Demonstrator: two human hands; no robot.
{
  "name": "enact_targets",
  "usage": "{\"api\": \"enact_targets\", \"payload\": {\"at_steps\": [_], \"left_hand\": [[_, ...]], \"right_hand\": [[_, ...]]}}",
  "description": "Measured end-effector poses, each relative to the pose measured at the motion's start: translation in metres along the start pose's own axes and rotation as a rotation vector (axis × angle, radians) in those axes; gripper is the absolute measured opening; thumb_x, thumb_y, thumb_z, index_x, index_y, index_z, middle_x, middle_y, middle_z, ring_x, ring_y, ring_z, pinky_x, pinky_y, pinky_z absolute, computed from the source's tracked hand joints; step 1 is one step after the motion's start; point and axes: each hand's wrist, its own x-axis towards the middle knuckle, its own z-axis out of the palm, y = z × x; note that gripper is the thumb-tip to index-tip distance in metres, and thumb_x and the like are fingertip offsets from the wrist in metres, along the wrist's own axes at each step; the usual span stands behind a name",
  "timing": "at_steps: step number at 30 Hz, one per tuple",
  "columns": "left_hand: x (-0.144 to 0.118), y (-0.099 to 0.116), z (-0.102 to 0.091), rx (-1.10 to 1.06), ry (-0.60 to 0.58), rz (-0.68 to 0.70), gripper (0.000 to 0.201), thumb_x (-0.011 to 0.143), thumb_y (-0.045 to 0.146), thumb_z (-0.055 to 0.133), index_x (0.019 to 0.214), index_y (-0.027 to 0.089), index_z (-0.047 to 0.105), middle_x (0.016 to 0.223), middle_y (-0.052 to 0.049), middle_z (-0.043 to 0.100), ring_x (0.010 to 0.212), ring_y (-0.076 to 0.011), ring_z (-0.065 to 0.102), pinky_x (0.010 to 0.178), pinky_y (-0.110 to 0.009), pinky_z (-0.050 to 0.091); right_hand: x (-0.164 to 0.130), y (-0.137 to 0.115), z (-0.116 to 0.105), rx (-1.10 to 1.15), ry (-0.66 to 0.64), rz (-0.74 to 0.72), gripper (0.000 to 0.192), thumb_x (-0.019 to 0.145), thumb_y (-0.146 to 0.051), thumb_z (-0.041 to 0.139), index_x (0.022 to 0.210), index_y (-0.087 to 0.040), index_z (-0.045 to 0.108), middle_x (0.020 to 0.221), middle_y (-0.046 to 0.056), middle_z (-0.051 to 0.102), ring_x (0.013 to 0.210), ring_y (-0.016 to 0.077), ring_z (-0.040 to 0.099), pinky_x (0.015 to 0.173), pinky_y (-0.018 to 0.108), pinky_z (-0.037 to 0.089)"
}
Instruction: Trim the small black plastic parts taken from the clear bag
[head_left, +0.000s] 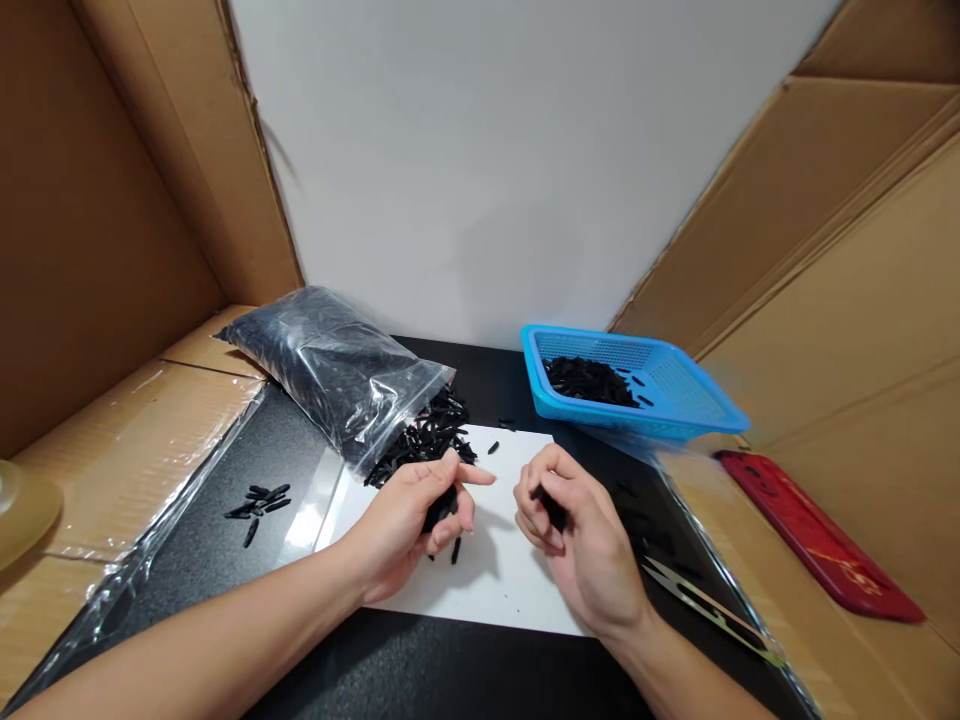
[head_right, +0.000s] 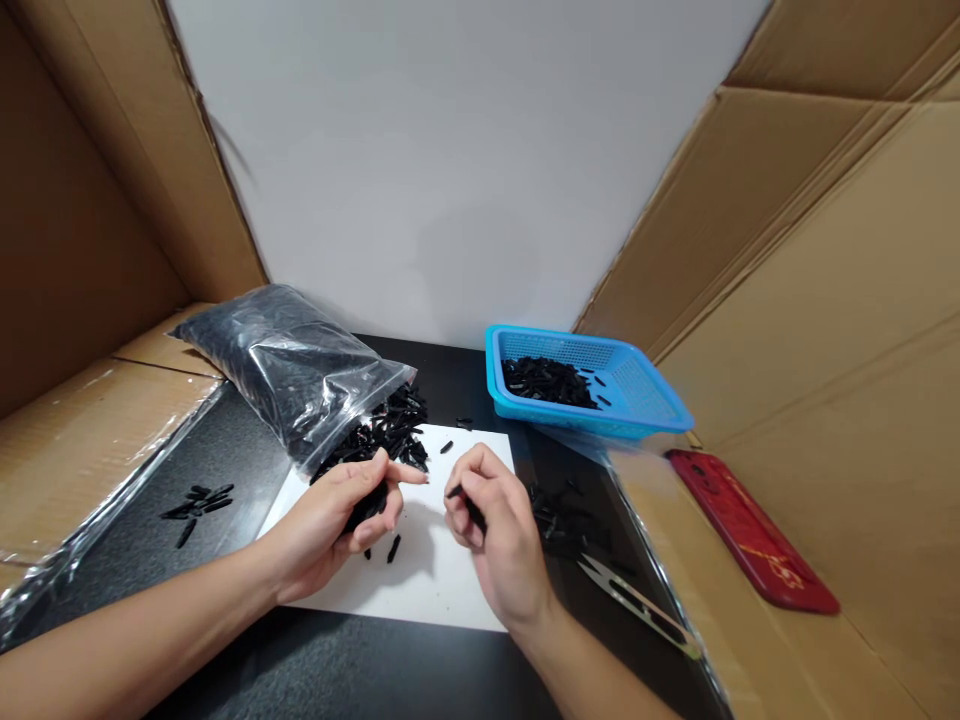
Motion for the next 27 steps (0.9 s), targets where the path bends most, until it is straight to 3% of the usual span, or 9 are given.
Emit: {"api": "enact_targets", "payload": {"at_steps": [2, 4, 8, 10, 13, 17, 22, 27], "left_hand": [[0.0, -0.001, 0.001, 0.006, -0.02, 0.006, 0.047, 0.086, 0.053, 0.062, 0.102, 0.01, 0.069, 0.059, 0.002, 0.056, 0.041, -0.0037, 0.029, 0.045, -0.022, 0.019], [-0.001, -0.001, 0.002, 0.016, -0.031, 0.026, 0.052, 0.089, 0.054, 0.057, 0.109, 0.008, 0.068, 0.059, 0.001, 0.057, 0.041, -0.0043, 0.029, 0.045, -0.022, 0.019], [-0.001, -0.001, 0.003, 0.053, -0.023, 0.064, 0.058, 0.091, 0.052, 0.054, 0.126, 0.007, 0.062, 0.061, -0.001, 0.06, 0.043, -0.0061, 0.032, 0.044, -0.022, 0.018], [-0.001, -0.003, 0.003, 0.07, -0.007, 0.062, 0.061, 0.09, 0.051, 0.054, 0.134, 0.009, 0.057, 0.059, -0.001, 0.059, 0.043, -0.0068, 0.034, 0.043, -0.021, 0.016], [0.0, -0.006, 0.003, 0.081, 0.013, 0.041, 0.062, 0.089, 0.05, 0.055, 0.138, 0.011, 0.053, 0.059, 0.0, 0.059, 0.044, -0.007, 0.036, 0.044, -0.02, 0.016], [0.001, -0.007, 0.004, 0.084, 0.009, 0.039, 0.051, 0.091, 0.042, 0.051, 0.131, 0.011, 0.059, 0.062, -0.003, 0.062, 0.045, -0.007, 0.038, 0.044, -0.021, 0.018], [0.0, -0.002, 0.004, 0.093, -0.034, 0.059, 0.036, 0.092, 0.038, 0.05, 0.112, 0.012, 0.066, 0.067, -0.003, 0.064, 0.045, -0.0061, 0.037, 0.044, -0.021, 0.02], [0.001, -0.003, 0.003, 0.12, -0.062, 0.056, 0.029, 0.09, 0.043, 0.057, 0.087, 0.014, 0.061, 0.067, -0.003, 0.065, 0.043, -0.0045, 0.036, 0.041, -0.02, 0.016]], "right_hand": [[0.002, -0.002, 0.0, 0.154, -0.088, 0.162, 0.027, 0.085, -0.042, 0.051, 0.067, -0.022, 0.045, 0.054, -0.005, 0.049, 0.04, 0.0075, 0.019, 0.039, 0.022, 0.017], [0.004, -0.002, 0.0, 0.124, -0.116, 0.236, 0.031, 0.086, -0.046, 0.051, 0.067, -0.022, 0.046, 0.057, -0.004, 0.05, 0.041, 0.0072, 0.017, 0.04, 0.022, 0.015], [0.003, 0.004, 0.001, -0.324, -0.125, 0.089, 0.029, 0.085, -0.046, 0.061, 0.084, -0.019, 0.069, 0.052, -0.007, 0.041, 0.046, 0.0101, 0.029, 0.045, 0.024, 0.023], [0.0, 0.009, 0.003, -0.514, -0.158, -0.006, 0.03, 0.085, -0.041, 0.062, 0.099, -0.017, 0.074, 0.051, -0.005, 0.045, 0.05, 0.0119, 0.036, 0.05, 0.025, 0.03], [-0.003, 0.011, 0.005, -0.603, -0.173, -0.098, 0.028, 0.085, -0.033, 0.061, 0.101, -0.016, 0.076, 0.054, -0.003, 0.057, 0.049, 0.0116, 0.037, 0.051, 0.026, 0.033], [-0.002, 0.009, 0.005, -0.605, -0.162, -0.085, 0.02, 0.084, -0.03, 0.06, 0.088, -0.016, 0.075, 0.055, -0.002, 0.06, 0.048, 0.0113, 0.035, 0.051, 0.025, 0.032], [0.005, 0.006, 0.0, -0.487, -0.043, -0.026, 0.021, 0.081, -0.038, 0.064, 0.077, -0.018, 0.07, 0.053, -0.005, 0.043, 0.051, 0.0119, 0.037, 0.052, 0.025, 0.032], [0.008, 0.004, -0.002, -0.424, 0.058, -0.038, 0.021, 0.078, -0.039, 0.068, 0.074, -0.018, 0.07, 0.055, -0.005, 0.04, 0.054, 0.0122, 0.037, 0.053, 0.025, 0.033]]}}
